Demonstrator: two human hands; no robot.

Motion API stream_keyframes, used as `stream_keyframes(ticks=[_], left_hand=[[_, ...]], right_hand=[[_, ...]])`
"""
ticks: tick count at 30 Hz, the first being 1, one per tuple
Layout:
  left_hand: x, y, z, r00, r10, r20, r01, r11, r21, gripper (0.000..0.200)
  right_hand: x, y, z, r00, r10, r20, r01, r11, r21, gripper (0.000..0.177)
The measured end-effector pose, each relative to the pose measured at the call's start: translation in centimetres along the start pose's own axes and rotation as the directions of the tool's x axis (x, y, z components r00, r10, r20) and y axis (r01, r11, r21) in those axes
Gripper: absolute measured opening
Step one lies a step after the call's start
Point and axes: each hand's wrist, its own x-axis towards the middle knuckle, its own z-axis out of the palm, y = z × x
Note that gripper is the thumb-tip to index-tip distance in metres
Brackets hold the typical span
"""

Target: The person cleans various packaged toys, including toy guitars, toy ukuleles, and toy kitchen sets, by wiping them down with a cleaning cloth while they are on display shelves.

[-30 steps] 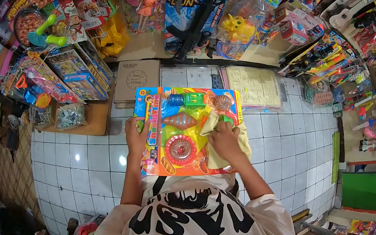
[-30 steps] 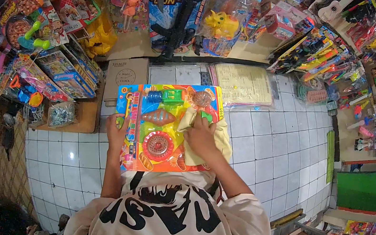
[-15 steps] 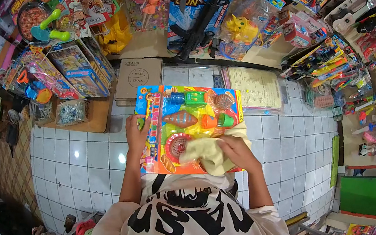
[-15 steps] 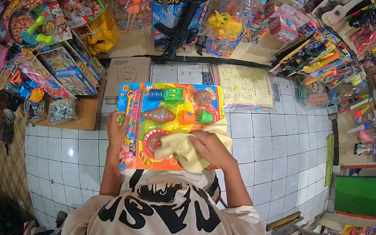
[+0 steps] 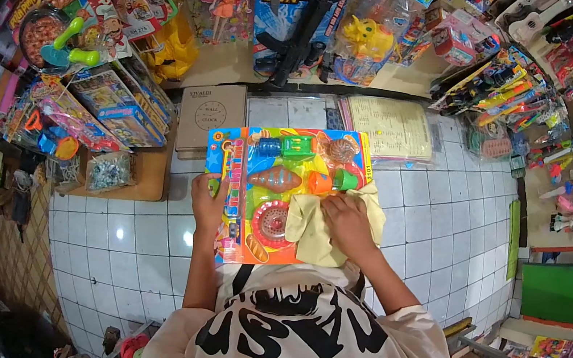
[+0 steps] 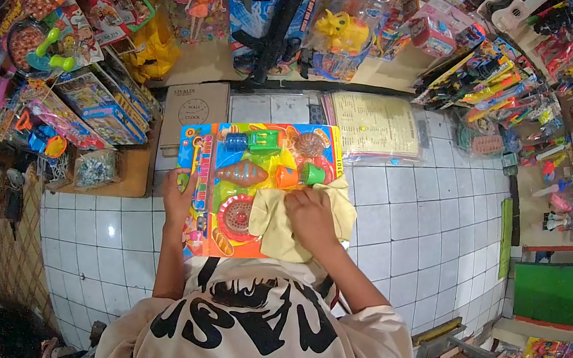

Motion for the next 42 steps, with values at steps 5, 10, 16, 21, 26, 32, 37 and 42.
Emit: stream_keyframes(ticks=[5, 10, 16, 21, 26, 32, 37, 42], left_hand=[[0.1, 0.9, -0.4, 1.000, 0.013, -0.013, -0.013, 1.000, 0.012, 0.026], [-0.1, 1.0, -0.3, 0.998, 0.054, -0.040, -0.052, 0.997, 0.049, 0.025], [0.0, 0.9, -0.1, 0.997, 0.067, -0.032, -0.065, 0.997, 0.046, 0.025], [0.0, 1.5, -0.3, 1.000, -0.011, -0.013, 0.012, 1.000, 0.027, 0.025], [0.0, 1.4, -0.3, 0.999, 0.029, -0.016, -0.029, 0.999, 0.025, 0.024], [-0.1, 1.2, -0.4, 0.998, 0.064, -0.016, -0.064, 0.998, 0.003, 0.023], [-0.1, 1.2, -0.3, 0.997, 0.068, -0.027, -0.067, 0.997, 0.026, 0.024], [0.0, 1.5, -0.4, 0.996, 0.089, -0.026, -0.088, 0.996, 0.024, 0.024]], right_hand=[[0.2, -0.7, -0.5, 0.996, 0.085, 0.014, -0.086, 0.992, 0.097, 0.043], [0.5, -2.1, -3.3, 0.998, 0.026, 0.060, -0.035, 0.988, 0.151, 0.046], [-0.1, -0.6, 0.3, 0.987, 0.114, 0.110, -0.130, 0.980, 0.151, 0.047], [0.0, -0.7, 1.1, 0.984, 0.093, 0.150, -0.109, 0.989, 0.100, 0.049], [1.0, -2.6, 0.6, 0.955, 0.175, 0.239, -0.184, 0.983, 0.018, 0.051], [2.1, -2.2, -0.7, 0.939, 0.199, 0.280, -0.238, 0.965, 0.113, 0.053], [0.5, -3.9, 1.5, 0.981, 0.180, 0.068, -0.167, 0.973, -0.156, 0.055], [2.1, -4.4, 0.3, 0.926, 0.248, 0.285, -0.241, 0.969, -0.063, 0.047]])
